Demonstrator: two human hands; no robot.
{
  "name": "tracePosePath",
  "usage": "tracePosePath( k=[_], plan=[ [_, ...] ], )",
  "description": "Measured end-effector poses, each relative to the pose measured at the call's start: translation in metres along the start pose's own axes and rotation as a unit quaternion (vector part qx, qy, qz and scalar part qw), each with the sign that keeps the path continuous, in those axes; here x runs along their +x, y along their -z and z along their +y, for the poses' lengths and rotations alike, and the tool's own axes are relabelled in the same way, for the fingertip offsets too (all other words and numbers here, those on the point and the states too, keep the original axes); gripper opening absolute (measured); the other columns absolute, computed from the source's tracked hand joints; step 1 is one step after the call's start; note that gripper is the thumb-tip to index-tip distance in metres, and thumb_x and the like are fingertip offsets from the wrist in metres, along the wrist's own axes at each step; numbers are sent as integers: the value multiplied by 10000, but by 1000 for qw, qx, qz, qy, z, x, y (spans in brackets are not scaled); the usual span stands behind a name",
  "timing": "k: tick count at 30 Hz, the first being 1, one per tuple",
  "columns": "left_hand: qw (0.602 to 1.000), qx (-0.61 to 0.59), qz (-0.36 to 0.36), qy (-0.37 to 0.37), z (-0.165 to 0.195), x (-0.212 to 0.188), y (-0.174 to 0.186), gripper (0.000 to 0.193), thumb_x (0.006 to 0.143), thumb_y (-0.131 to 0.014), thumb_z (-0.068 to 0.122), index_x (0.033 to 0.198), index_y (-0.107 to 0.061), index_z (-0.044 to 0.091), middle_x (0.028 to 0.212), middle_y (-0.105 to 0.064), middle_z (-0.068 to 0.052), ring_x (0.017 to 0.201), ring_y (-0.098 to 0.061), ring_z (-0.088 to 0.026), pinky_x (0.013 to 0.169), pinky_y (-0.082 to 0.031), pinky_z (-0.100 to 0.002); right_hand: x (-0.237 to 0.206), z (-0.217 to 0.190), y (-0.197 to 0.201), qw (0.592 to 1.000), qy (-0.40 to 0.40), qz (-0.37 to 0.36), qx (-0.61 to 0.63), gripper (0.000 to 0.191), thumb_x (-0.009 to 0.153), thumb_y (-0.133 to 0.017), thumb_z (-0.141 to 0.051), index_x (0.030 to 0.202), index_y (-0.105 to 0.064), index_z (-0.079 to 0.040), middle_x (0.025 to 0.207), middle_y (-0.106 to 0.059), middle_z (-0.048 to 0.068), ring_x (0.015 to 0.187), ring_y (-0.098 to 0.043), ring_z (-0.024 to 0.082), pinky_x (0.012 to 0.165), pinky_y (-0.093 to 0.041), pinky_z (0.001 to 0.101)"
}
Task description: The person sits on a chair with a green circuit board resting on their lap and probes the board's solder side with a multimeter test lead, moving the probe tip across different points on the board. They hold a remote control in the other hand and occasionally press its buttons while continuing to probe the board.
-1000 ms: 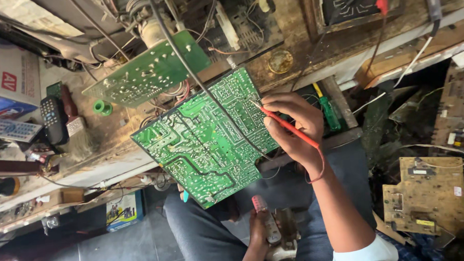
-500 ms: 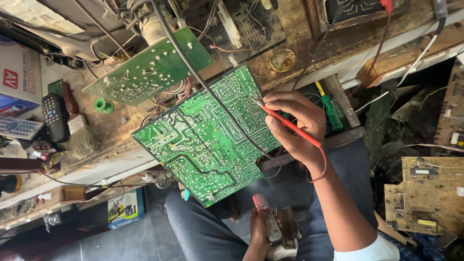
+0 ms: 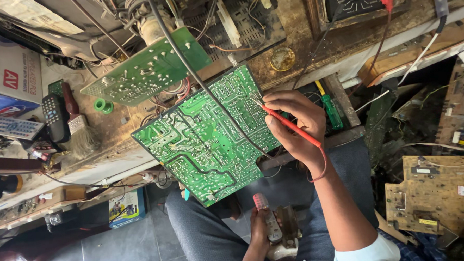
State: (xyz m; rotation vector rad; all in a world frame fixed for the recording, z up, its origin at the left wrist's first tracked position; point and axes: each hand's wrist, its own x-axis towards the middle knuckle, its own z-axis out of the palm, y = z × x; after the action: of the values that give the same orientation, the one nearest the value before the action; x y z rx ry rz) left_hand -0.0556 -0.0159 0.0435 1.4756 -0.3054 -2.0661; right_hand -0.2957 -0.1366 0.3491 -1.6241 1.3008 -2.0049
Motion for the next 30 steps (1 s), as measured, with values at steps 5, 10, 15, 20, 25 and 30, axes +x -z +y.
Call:
tracePosePath(
  k=[5, 10, 15, 20, 25, 30],
  plan=[
    [1000, -3, 5, 4, -2, 1, 1, 252, 894, -537, 99, 1133, -458, 84, 756, -609, -147, 574, -649, -268, 505, -575, -401, 1, -2, 0, 1000, 9, -2, -16, 202, 922, -742, 29, 1119, -698, 12, 1208, -702, 134, 1138, -697, 232, 993, -588, 340],
    [1000, -2, 18, 15, -1, 0, 0, 271, 922, -552, 129, 1177, -468, 95, 766, -619, -145, 581, -655, -266, 501, -575, -399, 3, -6, -2, 999, 19, -8, -50, 208, 905, -762, 18, 1105, -713, -5, 1182, -709, 113, 1159, -686, 246, 1013, -573, 343],
    [1000, 1, 17, 13, 0, 0, -2, 285, 923, -552, 117, 1198, -480, 101, 778, -626, -144, 584, -658, -268, 503, -582, -401, 4, -9, -2, 997, 13, -17, -79, 197, 894, -778, 0, 1085, -733, -8, 1153, -718, 98, 1156, -682, 245, 1015, -568, 345],
    [1000, -7, 13, 19, 2, -2, -2, 248, 914, -554, 113, 1148, -475, 99, 764, -616, -139, 581, -653, -263, 499, -575, -396, 6, -8, -3, 996, 17, -18, -83, 191, 898, -777, -11, 1085, -740, -11, 1139, -723, 95, 1152, -681, 243, 1017, -565, 346],
    [1000, 2, 0, -6, 1, -3, -2, 195, 893, -559, 117, 1075, -498, 84, 745, -612, -141, 563, -651, -267, 481, -570, -394, 5, -8, -2, 995, 19, -21, -94, 197, 896, -785, -24, 1089, -748, -17, 1130, -729, 85, 1139, -679, 240, 1013, -558, 343],
    [1000, -4, -3, -2, 1, -2, -1, 200, 912, -572, 147, 1088, -497, 91, 754, -618, -138, 569, -654, -266, 488, -572, -396, 5, -7, -3, 995, 18, -24, -96, 193, 897, -783, -29, 1086, -750, -18, 1127, -733, 83, 1135, -678, 239, 1013, -554, 343]
  ],
)
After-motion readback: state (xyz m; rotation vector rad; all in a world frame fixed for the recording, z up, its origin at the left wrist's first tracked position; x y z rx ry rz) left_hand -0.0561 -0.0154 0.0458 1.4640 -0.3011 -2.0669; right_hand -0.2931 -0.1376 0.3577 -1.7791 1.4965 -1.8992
